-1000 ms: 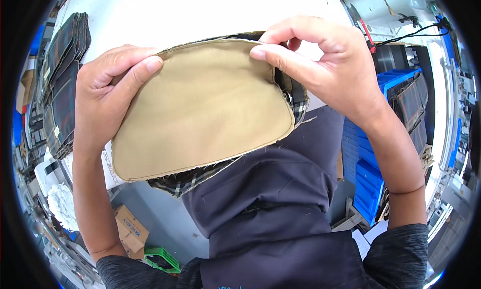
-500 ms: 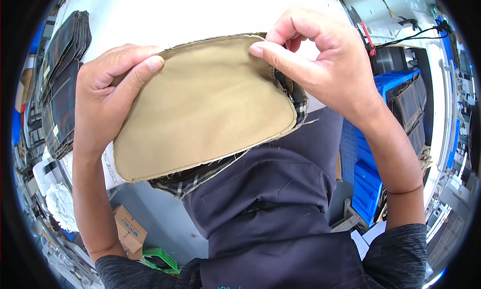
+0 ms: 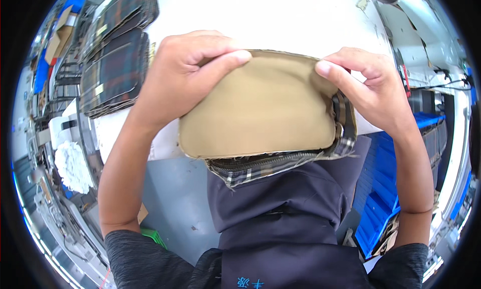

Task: The recorder is sewing the edges of fabric or leather bags using an industrial sewing machine at a workstation.

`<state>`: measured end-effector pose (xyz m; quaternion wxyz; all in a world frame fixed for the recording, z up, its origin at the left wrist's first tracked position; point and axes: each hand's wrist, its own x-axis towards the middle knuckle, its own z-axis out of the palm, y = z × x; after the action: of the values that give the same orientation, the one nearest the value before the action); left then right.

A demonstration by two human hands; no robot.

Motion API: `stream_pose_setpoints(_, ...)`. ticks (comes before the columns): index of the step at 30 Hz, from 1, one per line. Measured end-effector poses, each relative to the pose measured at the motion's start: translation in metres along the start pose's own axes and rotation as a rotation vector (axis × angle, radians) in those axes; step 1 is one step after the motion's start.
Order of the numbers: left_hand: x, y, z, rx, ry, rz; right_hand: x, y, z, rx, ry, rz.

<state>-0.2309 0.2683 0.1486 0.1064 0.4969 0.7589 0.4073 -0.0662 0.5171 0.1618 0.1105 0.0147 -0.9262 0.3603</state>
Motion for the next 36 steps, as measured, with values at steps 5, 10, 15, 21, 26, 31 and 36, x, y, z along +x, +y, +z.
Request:
stream_pose_setpoints(5,0.011,0.009,-0.009,-0.085,-0.067,-0.163,-0.013,-0.001,-0.006,0.276,-0.051,0.412)
stream_pose_setpoints(10,0.062,0.032,-0.035,-0.229,-0.216,-0.378,-0.012,-0.021,-0.011,0.486,0.130,0.227)
stream_pose_setpoints(15,0.127,0.065,-0.068,-0.098,-0.329,-0.383,-0.007,-0.036,-0.012,0.892,0.379,0.336)
stream_pose_setpoints(21,0.191,0.093,-0.079,-0.083,-0.386,-0.359,0.002,-0.036,-0.019,1.194,0.486,0.396)
stream_pose_setpoints(26,0.224,0.072,-0.079,0.171,-0.323,0.150,0.011,-0.034,-0.024,1.373,0.497,0.450)
stream_pose_setpoints(31,0.232,0.061,-0.092,0.019,-0.469,0.178,0.016,-0.037,-0.017,1.397,0.527,0.440)
stream_pose_setpoints(36,0.263,0.029,-0.091,-0.151,-0.541,0.139,0.020,-0.040,-0.013,1.319,0.557,0.459)
